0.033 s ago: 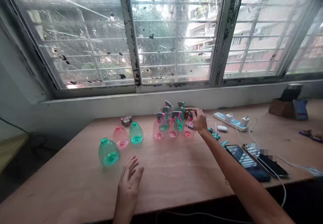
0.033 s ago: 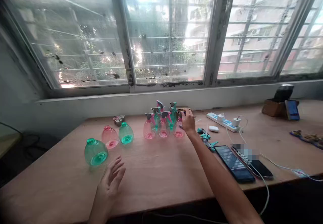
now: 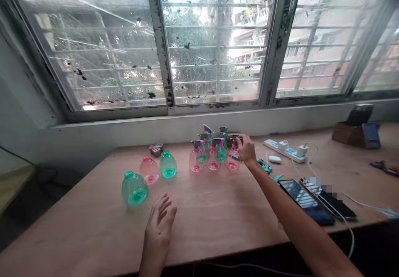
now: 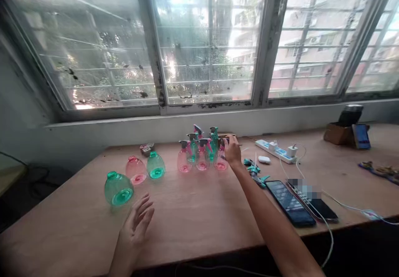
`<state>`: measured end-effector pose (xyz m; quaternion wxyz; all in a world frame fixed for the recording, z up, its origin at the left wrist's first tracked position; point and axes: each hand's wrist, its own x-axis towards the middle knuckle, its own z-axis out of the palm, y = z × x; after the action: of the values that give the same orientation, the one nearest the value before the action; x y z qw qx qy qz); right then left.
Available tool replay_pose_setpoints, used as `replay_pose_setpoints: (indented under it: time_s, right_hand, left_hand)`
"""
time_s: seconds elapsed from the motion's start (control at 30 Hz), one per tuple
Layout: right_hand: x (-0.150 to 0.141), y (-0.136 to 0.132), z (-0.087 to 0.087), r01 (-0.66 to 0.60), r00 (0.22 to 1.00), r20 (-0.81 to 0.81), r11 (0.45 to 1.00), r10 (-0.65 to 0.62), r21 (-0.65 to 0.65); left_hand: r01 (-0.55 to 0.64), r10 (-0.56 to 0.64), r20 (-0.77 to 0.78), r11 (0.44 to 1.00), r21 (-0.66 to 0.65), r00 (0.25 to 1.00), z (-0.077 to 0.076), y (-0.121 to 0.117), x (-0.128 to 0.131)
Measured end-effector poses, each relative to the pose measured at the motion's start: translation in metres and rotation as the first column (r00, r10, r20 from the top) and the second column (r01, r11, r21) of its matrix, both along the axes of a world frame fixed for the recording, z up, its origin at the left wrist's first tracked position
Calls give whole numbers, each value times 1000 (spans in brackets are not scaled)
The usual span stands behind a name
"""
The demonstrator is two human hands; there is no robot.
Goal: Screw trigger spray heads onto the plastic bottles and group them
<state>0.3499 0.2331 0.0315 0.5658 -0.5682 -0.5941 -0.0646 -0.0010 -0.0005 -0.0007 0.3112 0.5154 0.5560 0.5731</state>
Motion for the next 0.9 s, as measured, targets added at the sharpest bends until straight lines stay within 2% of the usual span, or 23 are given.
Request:
replay_pose_setpoints:
  time_s: [0.13, 0.23, 0.37, 0.47, 0.53, 0.6, 0.67, 0.77, 0.83, 0.9]
  right_hand:
    - [-5, -7, 2, -46, 998, 41, 998, 47, -31]
    - [-2, -18, 3, -39, 998, 53, 994, 45, -102]
    - [16, -29, 0, 30, 998, 67, 974, -15, -227]
    - [36, -31, -5, 113, 991, 106, 936, -82, -333]
    - [48, -31, -8, 165, 982, 153, 891, -110, -423]
    - [59, -34, -12, 218, 970, 207, 823, -125, -525]
    - [68, -44, -15, 276, 956, 256, 738, -145, -615]
    - [77, -72, -23, 354, 931, 323, 636, -170, -686]
    - [75, -99, -31, 373, 921, 357, 612, -155, -698]
    - [66, -126, -42, 358, 921, 376, 614, -106, -704]
  left_hand:
    - [-75, 75, 26, 997, -11, 997, -2, 1, -4]
    - [-240, 239, 52, 970, 27, 970, 0, 6, -10]
    - [-525, 525, 9, 850, 40, 851, 17, 20, -36]
    - [-638, 654, -176, 757, 141, 736, 38, 39, -68]
    - [-630, 645, -309, 760, 162, 698, 52, 55, -90]
    - [-584, 576, -372, 805, 104, 728, 62, 67, -106]
    - [-526, 489, -399, 850, 20, 776, 65, 73, -117]
    - [-471, 409, -397, 879, -71, 822, 58, 68, -119]
    - [-445, 385, -375, 891, -85, 843, 47, 57, -110]
    - [-400, 355, -336, 913, -74, 873, 34, 44, -91]
